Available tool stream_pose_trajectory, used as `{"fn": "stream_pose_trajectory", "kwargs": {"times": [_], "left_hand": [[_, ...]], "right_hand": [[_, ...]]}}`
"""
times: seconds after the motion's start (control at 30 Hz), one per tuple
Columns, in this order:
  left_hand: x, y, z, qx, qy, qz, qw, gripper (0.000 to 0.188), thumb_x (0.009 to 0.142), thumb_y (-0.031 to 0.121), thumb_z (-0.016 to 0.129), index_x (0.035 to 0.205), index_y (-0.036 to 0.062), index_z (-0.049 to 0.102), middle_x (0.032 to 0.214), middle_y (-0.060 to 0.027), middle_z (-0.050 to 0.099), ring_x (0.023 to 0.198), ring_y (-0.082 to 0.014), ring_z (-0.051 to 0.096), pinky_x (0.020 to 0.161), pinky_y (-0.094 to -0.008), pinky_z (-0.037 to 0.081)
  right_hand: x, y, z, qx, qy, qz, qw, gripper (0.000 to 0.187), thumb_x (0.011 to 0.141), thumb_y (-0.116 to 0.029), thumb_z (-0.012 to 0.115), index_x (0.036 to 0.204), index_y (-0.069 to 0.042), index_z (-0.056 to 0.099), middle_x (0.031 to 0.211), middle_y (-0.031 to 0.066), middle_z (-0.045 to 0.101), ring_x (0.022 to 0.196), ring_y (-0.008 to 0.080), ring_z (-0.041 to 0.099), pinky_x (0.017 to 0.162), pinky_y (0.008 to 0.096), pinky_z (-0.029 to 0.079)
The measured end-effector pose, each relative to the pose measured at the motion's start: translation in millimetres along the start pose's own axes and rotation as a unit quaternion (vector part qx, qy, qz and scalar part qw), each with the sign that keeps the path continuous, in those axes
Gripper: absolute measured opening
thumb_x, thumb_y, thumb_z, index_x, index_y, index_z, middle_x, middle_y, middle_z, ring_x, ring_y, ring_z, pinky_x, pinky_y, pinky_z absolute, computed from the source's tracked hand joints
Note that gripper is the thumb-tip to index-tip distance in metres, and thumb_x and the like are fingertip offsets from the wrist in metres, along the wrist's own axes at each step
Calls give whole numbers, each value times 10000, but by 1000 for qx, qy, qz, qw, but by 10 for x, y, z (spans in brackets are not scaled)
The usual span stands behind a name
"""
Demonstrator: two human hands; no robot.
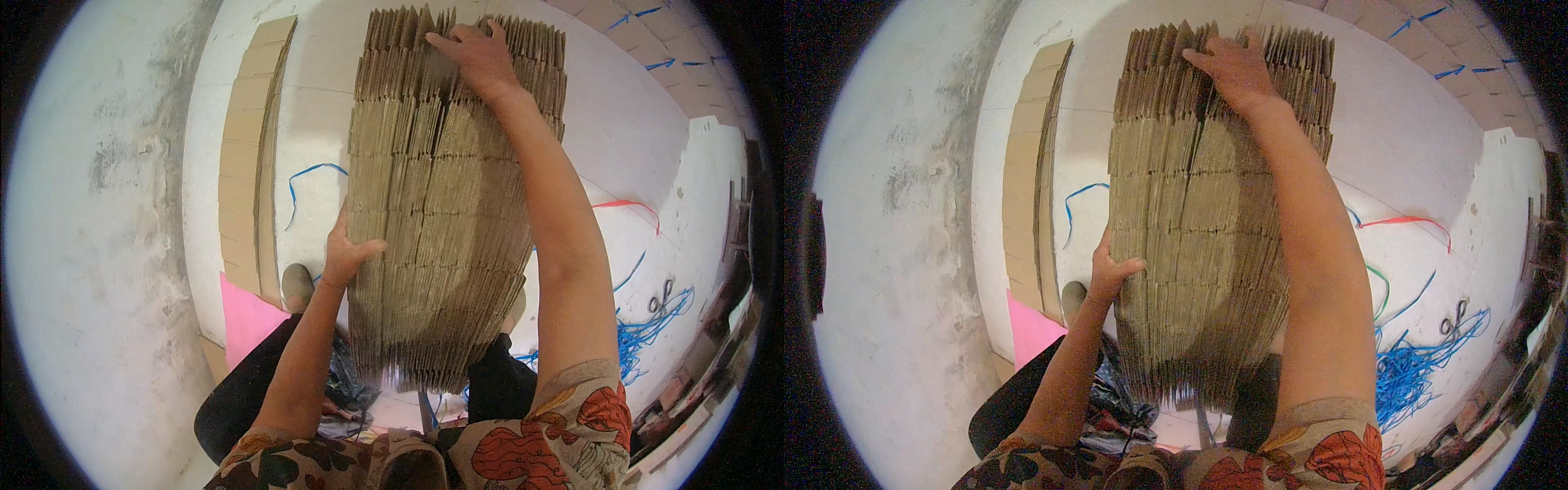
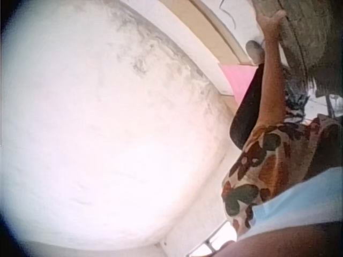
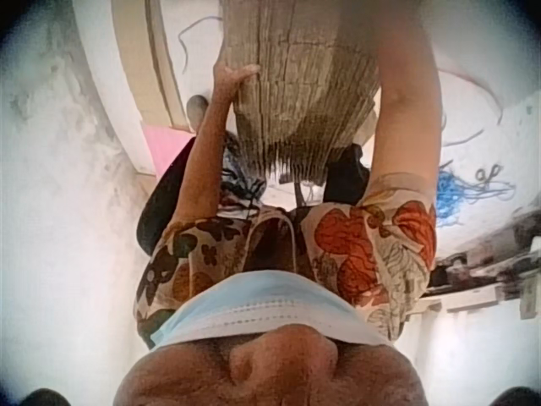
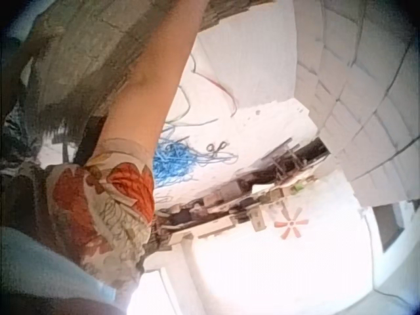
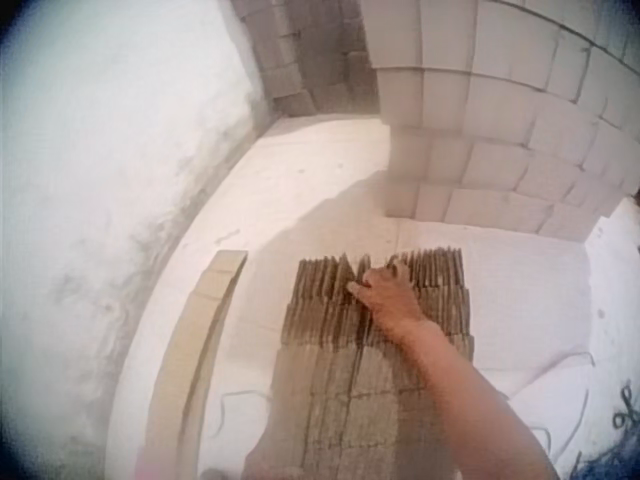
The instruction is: The person sits on the floor and bundles stacks of flat cardboard pieces using blue plastic strips. They wrap the strips around the stacks, tie knots, and trim the excess with scissors. The person also ties together loose strips of different colors.
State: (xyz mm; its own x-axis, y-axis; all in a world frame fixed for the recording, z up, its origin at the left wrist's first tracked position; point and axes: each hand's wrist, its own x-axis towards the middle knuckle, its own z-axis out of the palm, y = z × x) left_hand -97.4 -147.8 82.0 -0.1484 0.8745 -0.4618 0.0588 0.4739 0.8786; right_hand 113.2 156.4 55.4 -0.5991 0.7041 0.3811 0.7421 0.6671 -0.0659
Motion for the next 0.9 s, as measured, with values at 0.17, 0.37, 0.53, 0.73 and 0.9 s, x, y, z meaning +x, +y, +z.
{"fn": "stream_pose_trajectory", "kwargs": {"times": [0.17, 0.37, 0.53, 0.73, 0.9], "left_hand": [[-2, 0, -4, 6, 8, -19, 1000, 943, 571, 230, 778, 1342, -13, 292, 1173, -124, 521, 1040, -198, 513, 906, -313, 402], [-12, 28, 0, -40, -3, -10, 999, 953, 568, 172, 787, 1348, -16, 273, 1169, -123, 526, 1041, -194, 514, 906, -305, 401], [-1, -63, -15, 7, 0, 17, 1000, 907, 584, 163, 775, 1328, -21, 291, 1167, -110, 515, 1040, -196, 510, 905, -314, 403], [-10, -13, -21, -5, -11, 17, 1000, 918, 594, 148, 758, 1348, -18, 261, 1201, -120, 495, 1075, -196, 488, 932, -301, 377], [-10, 57, 11, 6, 2, 24, 1000, 859, 645, 150, 661, 1368, -16, 228, 1237, -136, 471, 1113, -204, 467, 958, -289, 350]], "right_hand": [[45, 46, 37, 18, 0, -19, 1000, 471, 800, 2, 438, 1204, -230, 509, 1071, 91, 547, 1079, 263, 502, 1032, 491, 244], [183, -175, -204, 40, -37, -18, 998, 485, 863, -21, 336, 1240, -294, 469, 1178, 106, 511, 1111, 265, 495, 1031, 511, 216], [239, -223, -95, 3, -63, -20, 998, 503, 881, -38, 319, 1254, -348, 452, 1235, 111, 483, 1139, 291, 472, 1030, 520, 196], [205, -83, -16, -43, -38, -31, 998, 379, 861, -103, 389, 1181, -249, 531, 1221, 116, 492, 1134, 311, 464, 1026, 496, 224], [231, 25, 60, 55, -5, -86, 995, 398, 860, -100, 378, 1202, -251, 512, 1076, 107, 558, 1033, 310, 515, 995, 506, 256]]}}
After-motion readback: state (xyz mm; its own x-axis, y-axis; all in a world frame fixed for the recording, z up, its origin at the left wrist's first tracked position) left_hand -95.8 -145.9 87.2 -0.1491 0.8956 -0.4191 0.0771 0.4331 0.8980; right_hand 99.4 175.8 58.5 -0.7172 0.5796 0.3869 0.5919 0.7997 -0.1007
